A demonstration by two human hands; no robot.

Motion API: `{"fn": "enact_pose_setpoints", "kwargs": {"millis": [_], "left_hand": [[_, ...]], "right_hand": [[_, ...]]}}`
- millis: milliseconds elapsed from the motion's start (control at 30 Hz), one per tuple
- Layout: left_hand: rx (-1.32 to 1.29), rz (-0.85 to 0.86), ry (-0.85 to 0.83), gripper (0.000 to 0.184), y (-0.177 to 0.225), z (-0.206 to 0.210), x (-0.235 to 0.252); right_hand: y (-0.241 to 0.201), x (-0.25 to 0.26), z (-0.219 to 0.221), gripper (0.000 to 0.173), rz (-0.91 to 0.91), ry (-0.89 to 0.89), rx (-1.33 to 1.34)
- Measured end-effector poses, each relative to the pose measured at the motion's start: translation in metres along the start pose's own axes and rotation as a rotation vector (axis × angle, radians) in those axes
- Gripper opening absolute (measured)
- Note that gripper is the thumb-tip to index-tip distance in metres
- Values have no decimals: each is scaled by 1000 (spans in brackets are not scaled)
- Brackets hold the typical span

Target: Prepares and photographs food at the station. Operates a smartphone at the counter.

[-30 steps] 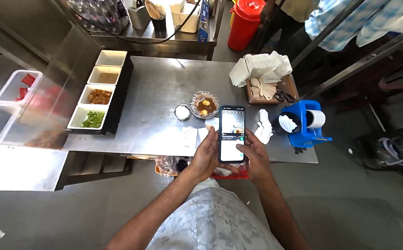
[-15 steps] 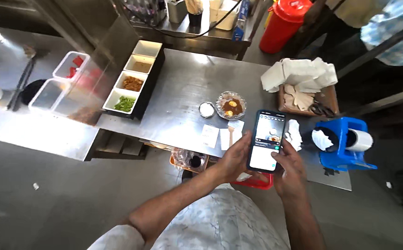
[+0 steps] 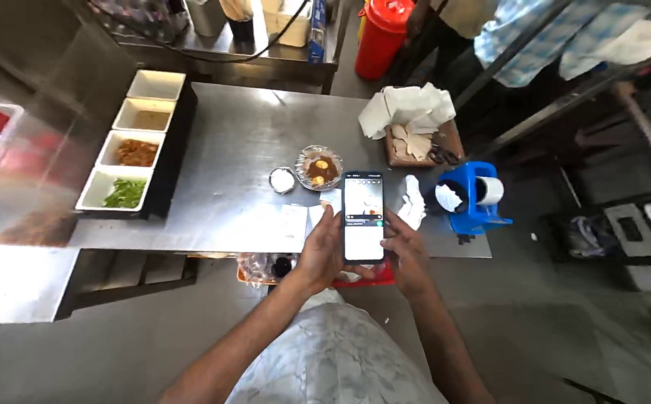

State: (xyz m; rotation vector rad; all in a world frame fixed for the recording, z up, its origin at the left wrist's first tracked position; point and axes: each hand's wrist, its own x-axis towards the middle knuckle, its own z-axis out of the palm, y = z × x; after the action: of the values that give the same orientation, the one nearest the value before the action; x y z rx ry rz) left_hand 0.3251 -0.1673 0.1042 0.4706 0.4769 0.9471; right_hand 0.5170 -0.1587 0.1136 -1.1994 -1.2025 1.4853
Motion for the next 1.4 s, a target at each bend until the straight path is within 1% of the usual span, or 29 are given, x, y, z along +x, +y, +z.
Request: {"fn": "enact_pose_setpoints", "kwargs": {"millis": [200, 400, 733, 967, 1133, 1267, 1400], "left_hand": [[-14, 1, -26, 75, 0, 1, -1], [-11, -8, -37, 76, 0, 3, -4], [-22, 12, -56, 75, -2, 4, -10], [-17, 18, -58, 76, -3, 6, -15], [-25, 21, -58, 77, -4, 5, -17], [8, 23, -10, 76, -6, 9, -18], [58, 36, -43, 73, -9, 9, -15]], "right_hand": [[-1, -2, -1, 63, -29, -6, 25], [1, -8, -3, 67, -31, -9, -11], [1, -12, -6, 69, -82, -85, 38], [2, -16, -5, 72, -98, -95, 38], [2, -17, -2, 69, -75, -77, 16], [3, -19, -2, 67, -58, -42, 1], [9, -17, -6, 65, -71, -38, 8]]}}
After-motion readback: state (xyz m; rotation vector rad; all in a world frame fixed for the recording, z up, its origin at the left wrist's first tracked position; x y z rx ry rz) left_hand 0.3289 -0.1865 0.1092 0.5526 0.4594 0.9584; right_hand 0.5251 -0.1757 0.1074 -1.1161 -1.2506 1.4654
